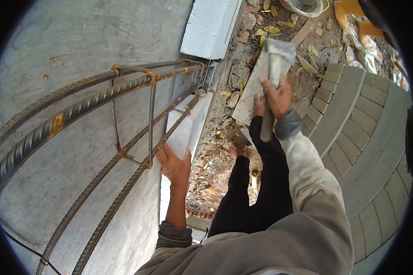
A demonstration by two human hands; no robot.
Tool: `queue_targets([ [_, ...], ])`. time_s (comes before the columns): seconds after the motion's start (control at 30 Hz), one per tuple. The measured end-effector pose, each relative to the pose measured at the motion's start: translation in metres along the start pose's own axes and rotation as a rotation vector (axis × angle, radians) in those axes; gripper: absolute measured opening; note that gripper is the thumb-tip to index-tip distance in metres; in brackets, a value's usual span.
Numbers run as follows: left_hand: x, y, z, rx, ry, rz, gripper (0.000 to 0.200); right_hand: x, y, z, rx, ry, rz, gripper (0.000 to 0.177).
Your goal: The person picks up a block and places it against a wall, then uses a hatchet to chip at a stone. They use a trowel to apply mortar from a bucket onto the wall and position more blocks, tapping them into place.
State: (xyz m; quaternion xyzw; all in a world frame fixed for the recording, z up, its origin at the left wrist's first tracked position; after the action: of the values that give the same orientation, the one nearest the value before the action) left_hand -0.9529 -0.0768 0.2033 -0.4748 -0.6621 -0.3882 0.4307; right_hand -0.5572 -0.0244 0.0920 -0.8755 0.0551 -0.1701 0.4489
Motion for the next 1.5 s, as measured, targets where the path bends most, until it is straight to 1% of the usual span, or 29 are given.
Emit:
queue_targets([
  [0.07, 0.000, 0.000, 0.001, -0.034, 0.025, -0.004, 0.101, -0.027, 0.039, -0.005, 0.045, -0.211, -0.270, 0.065],
  [0.17, -0.002, -0.001, 0.000, -0.069, 0.035, -0.020, 0.101, -0.073, 0.049, -0.023, 0.194, -0.438, -0.744, 0.069],
  [0.27, -0.002, -0.003, -0.001, -0.036, 0.015, -0.008, 0.101, -0.103, 0.022, -0.034, 0.331, -0.535, -0.939, 0.069],
  [0.3, -0.001, -0.002, 0.000, -0.021, 0.006, 0.001, 0.101, -0.108, 0.017, -0.034, 0.317, -0.532, -1.055, 0.067],
  [0.4, -0.004, -0.005, 0.001, 0.012, -0.023, -0.012, 0.102, -0.115, 0.012, -0.033, 0.256, -0.554, -0.910, 0.065],
  [0.5, -0.003, -0.005, 0.000, 0.013, -0.019, 0.003, 0.102, -0.126, 0.023, -0.029, 0.340, -0.610, -0.884, 0.065],
  [0.6, -0.004, -0.005, 0.001, 0.003, -0.023, -0.023, 0.102, -0.126, 0.018, -0.030, 0.412, -0.627, -0.916, 0.066],
  [0.7, -0.004, -0.005, 0.000, 0.002, -0.015, 0.007, 0.102, -0.119, 0.019, -0.025, 0.290, -0.557, -0.854, 0.060],
  [0.9, -0.002, -0.001, 0.001, -0.018, -0.018, -0.017, 0.101, -0.125, 0.020, -0.022, 0.353, -0.644, -0.890, 0.060],
  [1.0, -0.002, -0.001, 0.001, -0.015, -0.020, -0.016, 0.100, -0.130, 0.019, -0.034, 0.410, -0.581, -0.958, 0.058],
  [1.1, -0.002, 0.000, 0.000, 0.001, -0.019, 0.025, 0.101, -0.123, 0.014, -0.033, 0.347, -0.604, -0.894, 0.058],
  [1.17, -0.003, 0.001, 0.001, 0.002, -0.062, 0.023, 0.099, -0.131, 0.028, -0.035, 0.383, -0.604, -0.882, 0.059],
  [1.3, -0.004, 0.001, 0.001, -0.008, -0.081, 0.001, 0.099, -0.127, 0.021, -0.032, 0.458, -0.610, -0.910, 0.060],
  [1.4, -0.005, 0.000, 0.000, -0.003, -0.072, 0.027, 0.099, -0.128, 0.020, -0.036, 0.478, -0.620, -0.825, 0.060],
  [1.43, -0.005, -0.001, -0.001, 0.019, -0.083, 0.034, 0.099, -0.129, 0.020, -0.035, 0.470, -0.659, -0.853, 0.060],
  [1.5, -0.006, -0.001, 0.000, 0.061, -0.105, 0.047, 0.100, -0.115, 0.014, -0.032, 0.455, -0.650, -0.872, 0.059],
])
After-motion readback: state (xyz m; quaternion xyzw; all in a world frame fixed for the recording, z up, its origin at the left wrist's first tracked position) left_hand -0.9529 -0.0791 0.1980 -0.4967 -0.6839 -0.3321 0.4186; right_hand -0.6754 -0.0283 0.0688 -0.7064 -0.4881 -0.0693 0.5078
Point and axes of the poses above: each hand's wrist, its own z-axis towards the middle knuckle, its own x-axis out of the back of the hand, y = z × x, the point moved 10 cm from there along z, towards the middle knuckle, and after that the axes turned 12 degrees about -z, right-handed, at the moved point
